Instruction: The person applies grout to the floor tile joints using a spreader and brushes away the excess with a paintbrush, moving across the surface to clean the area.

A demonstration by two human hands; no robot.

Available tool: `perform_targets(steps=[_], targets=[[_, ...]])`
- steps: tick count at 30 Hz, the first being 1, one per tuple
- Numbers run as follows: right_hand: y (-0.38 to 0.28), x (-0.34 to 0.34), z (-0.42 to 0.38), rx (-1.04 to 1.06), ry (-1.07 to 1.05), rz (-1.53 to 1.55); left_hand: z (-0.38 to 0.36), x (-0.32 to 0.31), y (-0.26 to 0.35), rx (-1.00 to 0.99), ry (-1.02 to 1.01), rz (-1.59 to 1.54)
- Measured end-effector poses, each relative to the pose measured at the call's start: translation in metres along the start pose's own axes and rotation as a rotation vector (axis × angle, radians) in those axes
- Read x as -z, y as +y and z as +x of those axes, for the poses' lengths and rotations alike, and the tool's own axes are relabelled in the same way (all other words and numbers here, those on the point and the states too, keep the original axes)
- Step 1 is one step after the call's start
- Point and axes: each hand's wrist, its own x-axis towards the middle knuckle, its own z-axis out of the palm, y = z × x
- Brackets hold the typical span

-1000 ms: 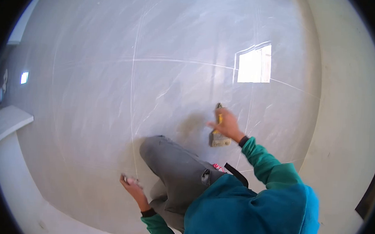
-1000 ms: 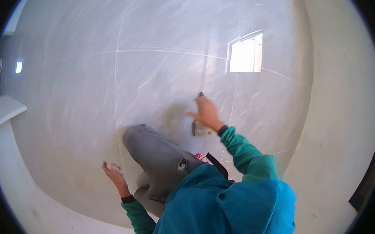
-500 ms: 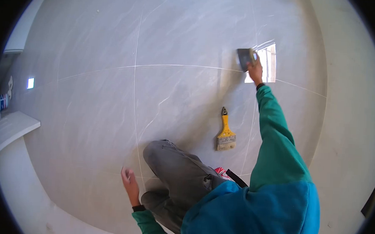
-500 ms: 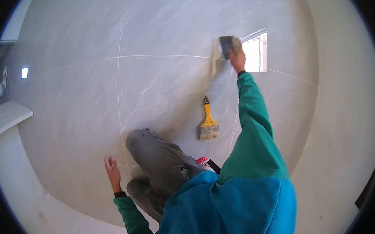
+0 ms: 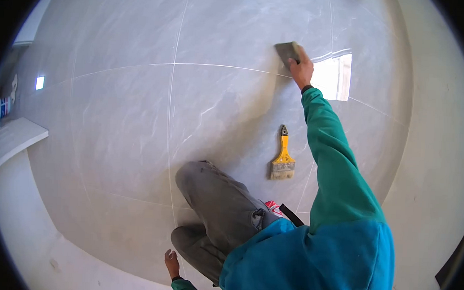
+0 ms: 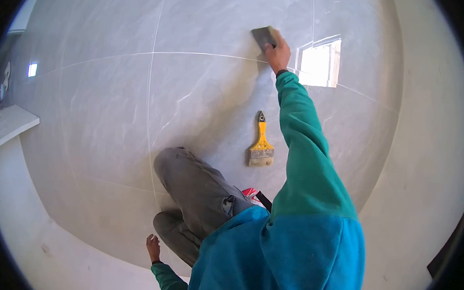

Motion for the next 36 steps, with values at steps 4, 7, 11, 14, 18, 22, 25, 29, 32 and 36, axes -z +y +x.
perform_targets(steps=[4,7,11,14,18,22,25,29,32,36], targets=[[-0.014,0.010,-0.005,0.003,-0.124,-0.112,0.000,-0.019,0.019,-0.072,-0.002,-0.005],[-0.024,0.015,-0.011,0.047,-0.312,-0.084,-0.005,-0.016,0.039,-0.008,-0.013,-0.033],[-0.027,0.021,-0.042,0.115,-0.296,-0.003,-0.001,-0.022,0.031,-0.048,0.054,-0.105],[-0.028,0.005,-0.067,-0.007,-0.176,-0.010,0.005,-0.026,0.013,-0.120,0.034,-0.157],[-0.056,-0.002,-0.081,-0.100,-0.168,0.025,0.014,-0.027,0.000,-0.179,0.096,-0.123],[-0.067,-0.012,-0.101,0.107,-0.259,-0.036,0.001,-0.030,0.022,-0.084,0.066,-0.252],[-0.062,0.003,-0.080,-0.015,-0.390,-0.184,-0.006,-0.032,0.019,-0.087,0.087,-0.289],[-0.065,0.018,-0.074,0.219,-0.596,-0.417,0.002,-0.034,0.009,-0.182,0.139,-0.208],[-0.056,0.010,-0.077,0.654,-0.571,-0.487,0.003,-0.039,0.013,-0.168,0.191,-0.190],[-0.057,-0.007,-0.066,0.657,-0.533,-0.597,0.003,-0.039,0.015,-0.177,0.206,-0.217]])
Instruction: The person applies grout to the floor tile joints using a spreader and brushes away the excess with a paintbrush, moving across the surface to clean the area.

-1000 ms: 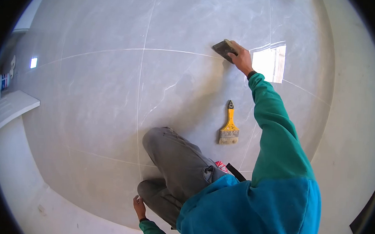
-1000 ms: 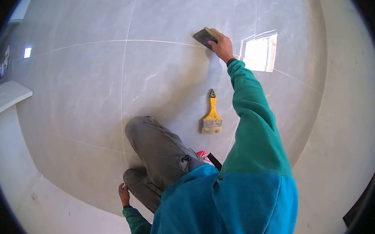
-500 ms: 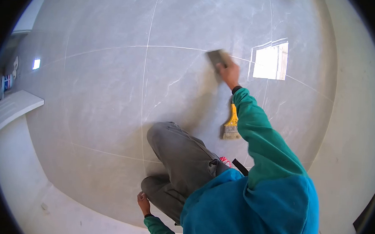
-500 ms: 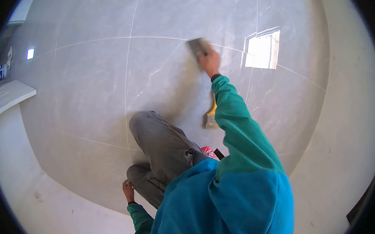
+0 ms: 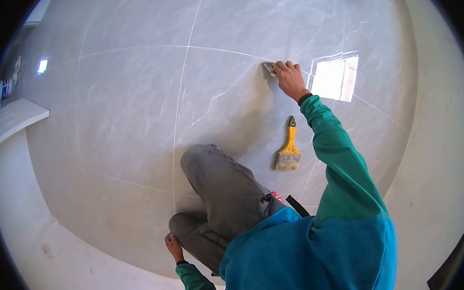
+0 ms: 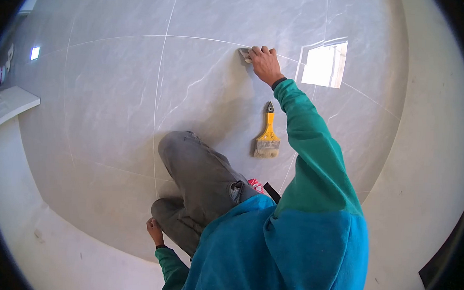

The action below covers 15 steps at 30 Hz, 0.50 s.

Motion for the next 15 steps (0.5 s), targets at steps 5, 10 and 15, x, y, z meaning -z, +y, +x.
perform_targets(steps=[5,10,15], targets=[[-0.010,-0.007,0.005,-0.056,-0.015,-0.076,0.001,-0.005,-0.006,0.040,0.046,-0.018],[-0.012,-0.009,0.003,-0.053,0.020,-0.044,-0.002,-0.011,-0.007,0.033,0.098,-0.053],[-0.015,-0.002,0.006,-0.089,0.000,-0.024,-0.003,-0.013,0.002,0.051,0.103,-0.082]])
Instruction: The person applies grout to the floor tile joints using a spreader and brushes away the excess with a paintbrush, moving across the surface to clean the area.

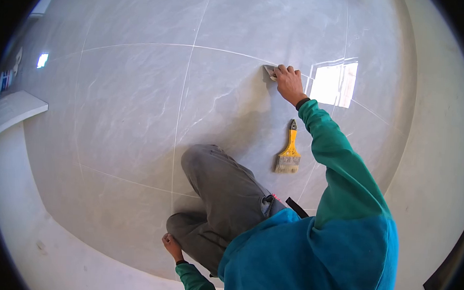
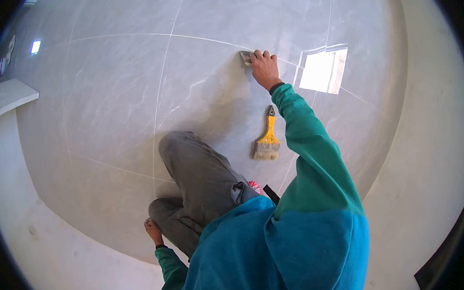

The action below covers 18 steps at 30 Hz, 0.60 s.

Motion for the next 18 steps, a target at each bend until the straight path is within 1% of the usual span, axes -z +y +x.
perform_targets(steps=[1,3,5,7,8,10,11,13,14,16,18], targets=[[0.007,0.000,0.007,0.008,0.004,-0.005,-0.001,-0.001,0.007,0.010,0.000,0.011],[0.019,-0.005,0.019,-0.135,-0.197,0.262,-0.002,0.003,0.004,0.032,0.001,0.036],[0.033,0.019,0.038,-0.377,0.050,0.343,0.001,0.002,-0.009,-0.011,0.000,-0.039],[0.075,0.002,0.060,-0.572,0.054,0.451,-0.002,0.000,-0.007,-0.016,0.024,-0.030],[0.077,-0.004,0.069,-0.571,0.051,0.449,-0.002,0.000,-0.005,-0.030,0.036,-0.013],[0.078,-0.018,0.086,-0.544,0.137,0.544,-0.001,0.000,-0.001,-0.007,0.029,0.006],[0.066,-0.026,0.097,-0.359,0.265,0.421,0.000,-0.001,0.000,0.011,0.026,0.027],[0.036,-0.037,0.110,-0.199,0.170,0.425,0.000,-0.002,-0.001,0.013,0.019,0.004],[0.036,-0.025,0.112,-0.198,0.165,0.425,0.001,-0.001,0.000,0.004,0.016,-0.024],[0.039,-0.003,0.121,-0.199,0.017,0.442,0.000,-0.001,-0.001,0.011,0.020,-0.026],[0.037,-0.016,0.123,-0.136,0.053,0.416,-0.001,-0.005,-0.001,0.027,0.027,-0.034]])
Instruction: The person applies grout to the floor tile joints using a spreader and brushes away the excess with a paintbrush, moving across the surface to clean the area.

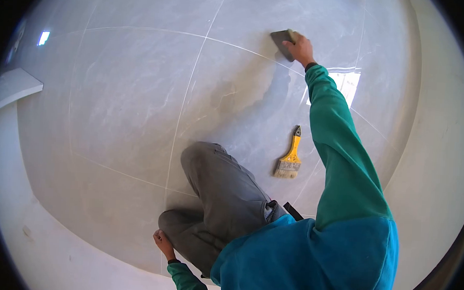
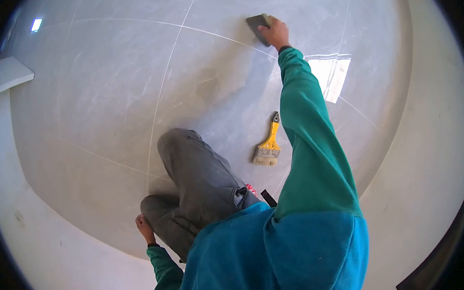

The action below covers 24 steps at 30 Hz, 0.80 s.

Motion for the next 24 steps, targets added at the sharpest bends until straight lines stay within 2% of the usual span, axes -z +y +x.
perform_targets(steps=[1,3,5,6,7,9,11,12,13,15,16,17,19,20,21,23,24], targets=[[-0.007,0.001,-0.002,0.050,0.025,-0.021,0.002,0.000,-0.001,-0.012,0.024,0.005],[-0.016,0.013,0.001,0.059,-0.059,-0.102,0.003,0.000,-0.004,-0.016,0.043,0.008],[-0.003,0.020,0.009,-0.044,-0.027,-0.033,0.006,0.000,-0.002,0.030,0.039,-0.056],[-0.001,0.015,0.007,-0.109,-0.094,0.036,0.006,0.000,-0.002,0.035,0.049,-0.061],[-0.007,0.003,0.000,0.254,-0.019,-0.027,0.006,0.001,-0.004,0.029,0.043,-0.048],[-0.003,-0.004,-0.006,0.263,-0.123,-0.074,0.005,-0.002,-0.010,0.026,0.038,-0.031],[0.010,0.006,0.002,-0.021,0.064,-0.001,0.009,-0.003,-0.014,0.038,0.022,-0.065],[0.009,0.005,-0.001,-0.146,0.012,0.027,0.009,-0.003,-0.016,0.042,0.030,-0.070],[0.001,0.002,-0.007,0.103,-0.047,-0.004,0.011,0.000,-0.016,0.052,0.031,-0.072],[-0.016,0.007,-0.013,0.174,-0.161,-0.065,0.009,-0.004,-0.014,0.069,0.033,-0.082],[-0.008,0.011,-0.008,-0.029,-0.233,-0.071,0.004,0.001,-0.012,0.046,0.034,-0.057],[0.002,0.009,-0.006,-0.121,-0.113,-0.033,0.007,0.003,-0.009,0.011,0.039,-0.043],[-0.008,0.002,-0.018,0.204,-0.125,-0.032,0.013,0.000,-0.008,0.014,0.040,-0.031],[-0.013,0.009,-0.019,0.138,-0.210,-0.043,0.014,-0.002,-0.011,0.024,0.035,-0.006],[-0.015,0.014,-0.018,-0.008,-0.161,-0.047,0.008,-0.001,-0.016,0.035,0.032,-0.004],[-0.013,0.000,-0.029,0.078,-0.088,-0.010,0.010,-0.002,-0.016,0.001,0.056,-0.033],[-0.016,-0.002,-0.035,0.174,-0.225,0.014,0.016,-0.003,-0.016,-0.005,0.059,-0.037]])
